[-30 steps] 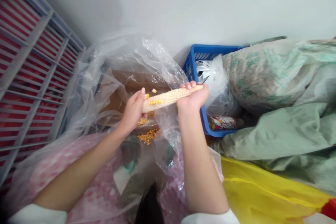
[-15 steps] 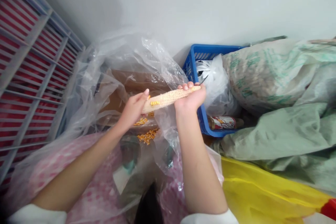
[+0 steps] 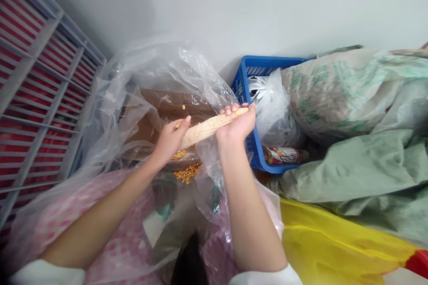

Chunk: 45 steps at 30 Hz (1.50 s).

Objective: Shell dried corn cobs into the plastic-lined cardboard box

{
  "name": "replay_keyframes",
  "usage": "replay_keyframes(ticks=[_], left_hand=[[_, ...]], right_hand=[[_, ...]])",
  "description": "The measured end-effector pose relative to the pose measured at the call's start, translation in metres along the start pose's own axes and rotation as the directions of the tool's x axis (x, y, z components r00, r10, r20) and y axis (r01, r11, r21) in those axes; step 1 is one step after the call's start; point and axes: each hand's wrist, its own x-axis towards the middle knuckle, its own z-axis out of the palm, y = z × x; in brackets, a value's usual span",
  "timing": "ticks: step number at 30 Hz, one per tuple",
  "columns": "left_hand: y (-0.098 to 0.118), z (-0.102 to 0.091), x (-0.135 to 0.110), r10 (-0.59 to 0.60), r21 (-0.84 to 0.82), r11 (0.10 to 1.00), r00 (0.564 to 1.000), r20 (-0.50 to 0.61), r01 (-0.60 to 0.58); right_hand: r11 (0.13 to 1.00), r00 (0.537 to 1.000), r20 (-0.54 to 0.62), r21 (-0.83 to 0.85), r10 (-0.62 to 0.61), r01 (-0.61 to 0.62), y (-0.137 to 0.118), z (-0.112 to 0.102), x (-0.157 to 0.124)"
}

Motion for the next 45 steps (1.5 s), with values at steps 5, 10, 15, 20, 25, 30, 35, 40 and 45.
replay_keyframes(ticks=[5,10,15,20,25,30,35,40,45], left_hand=[[0.004,-0.003,-0.001,0.044,0.005,0.999,0.986,0.162,-0.046],[0.005,0.0,-0.005,0.062,0.145,0.987,0.998,0.03,-0.066],[0.005,0.001,-0.007,0.131,0.182,0.972,0.985,0.113,-0.15],[-0.001,0.005,-0.003,0.007,0.121,0.993,0.999,0.052,-0.014],[-0.006,-0.001,0.006,-0.018,-0.034,0.999,0.989,0.146,0.023],[0.004,-0.021,0.008,0.064,0.082,0.994,0.997,0.041,-0.068],[0.016,-0.027,-0.005,0.233,0.068,0.969,0.97,0.074,-0.238],[0.019,-0.023,-0.016,0.306,0.159,0.934,0.945,0.112,-0.321],[0.015,-0.028,-0.01,0.14,0.069,0.987,0.985,0.103,-0.147]], right_hand=[[1.0,1.0,-0.021,-0.001,0.0,0.0,-0.001,0.0,0.002],[1.0,1.0,-0.004,-0.016,0.013,-0.013,0.001,0.0,0.001],[1.0,1.0,0.003,-0.012,0.005,-0.005,0.0,0.001,0.0],[1.0,1.0,0.025,-0.024,0.009,-0.009,0.0,0.0,-0.003],[1.0,0.999,0.019,-0.007,0.029,-0.029,-0.003,-0.002,0.001],[0.998,0.997,0.048,0.001,0.066,-0.066,-0.013,-0.004,0.009],[0.998,0.996,0.068,-0.02,0.059,-0.058,-0.019,-0.006,0.011],[0.997,0.994,0.074,-0.02,0.081,-0.08,-0.018,-0.006,0.009],[0.996,0.99,0.128,-0.076,0.057,-0.047,-0.019,-0.008,0.013]])
